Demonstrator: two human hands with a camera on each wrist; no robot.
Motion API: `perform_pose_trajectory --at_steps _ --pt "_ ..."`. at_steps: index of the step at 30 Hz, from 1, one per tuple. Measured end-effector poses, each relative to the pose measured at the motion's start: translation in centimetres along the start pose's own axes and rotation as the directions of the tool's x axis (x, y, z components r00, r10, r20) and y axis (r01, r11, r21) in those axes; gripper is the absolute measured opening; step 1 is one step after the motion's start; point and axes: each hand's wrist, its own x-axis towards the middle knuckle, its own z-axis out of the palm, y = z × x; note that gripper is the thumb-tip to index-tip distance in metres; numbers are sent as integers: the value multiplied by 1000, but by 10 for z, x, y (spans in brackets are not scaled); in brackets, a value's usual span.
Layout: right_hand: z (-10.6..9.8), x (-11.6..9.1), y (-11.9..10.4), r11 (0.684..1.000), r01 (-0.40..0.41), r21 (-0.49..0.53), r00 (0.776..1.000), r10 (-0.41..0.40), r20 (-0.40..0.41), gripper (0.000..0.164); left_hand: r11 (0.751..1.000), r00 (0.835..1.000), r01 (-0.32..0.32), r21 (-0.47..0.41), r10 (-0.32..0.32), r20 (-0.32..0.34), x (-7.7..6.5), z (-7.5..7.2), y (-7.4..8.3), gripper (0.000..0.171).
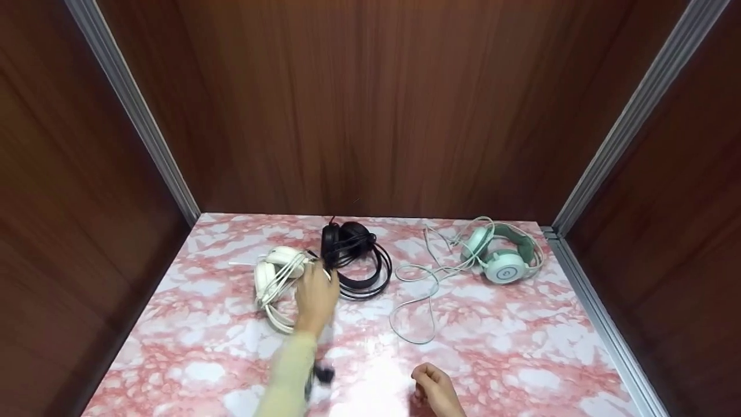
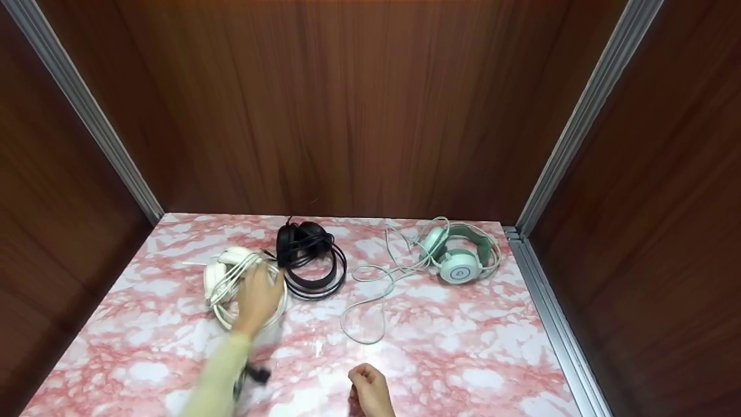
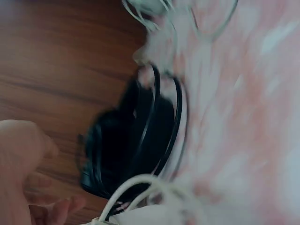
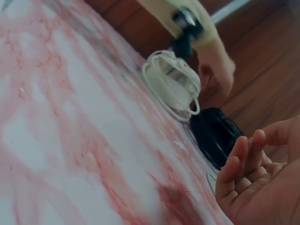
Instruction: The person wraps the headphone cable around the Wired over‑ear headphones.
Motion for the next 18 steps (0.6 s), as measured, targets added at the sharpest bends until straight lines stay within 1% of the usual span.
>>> perform_pose_trajectory --at_steps 2,3,4,6,9,11,12,15,18 --pt "1 0 0 1000 -8 3 1000 8 -9 16 994 1000 -16 -107 16 -7 -33 -11 1 14" --pt "2 1 -1 1000 -11 7 1000 12 -14 17 988 1000 -18 -156 20 13 -49 -15 0 10" --pt "3 2 -3 1000 -13 12 1000 13 -19 17 980 999 -20 -200 29 42 -63 -19 -2 10" --pt "6 5 -7 1000 -10 19 1000 10 -29 16 956 991 -26 -292 62 116 -84 -25 -6 11" --pt "7 8 -13 1000 1 26 999 1 -45 16 910 967 -18 -414 122 224 -106 -28 -11 10" --pt "7 7 -14 1000 6 21 998 -5 -62 16 882 946 7 -471 146 288 -117 -27 -12 11" --pt "6 6 -13 1000 8 19 997 -6 -71 15 873 936 26 -488 150 318 -122 -27 -12 12" --pt "4 -1 -8 1000 -2 5 996 2 -87 15 855 911 87 -512 139 387 -140 -24 -12 14" --pt "-3 -7 0 997 17 -75 995 -25 -102 16 827 887 153 -542 127 443 -157 -23 -11 14"
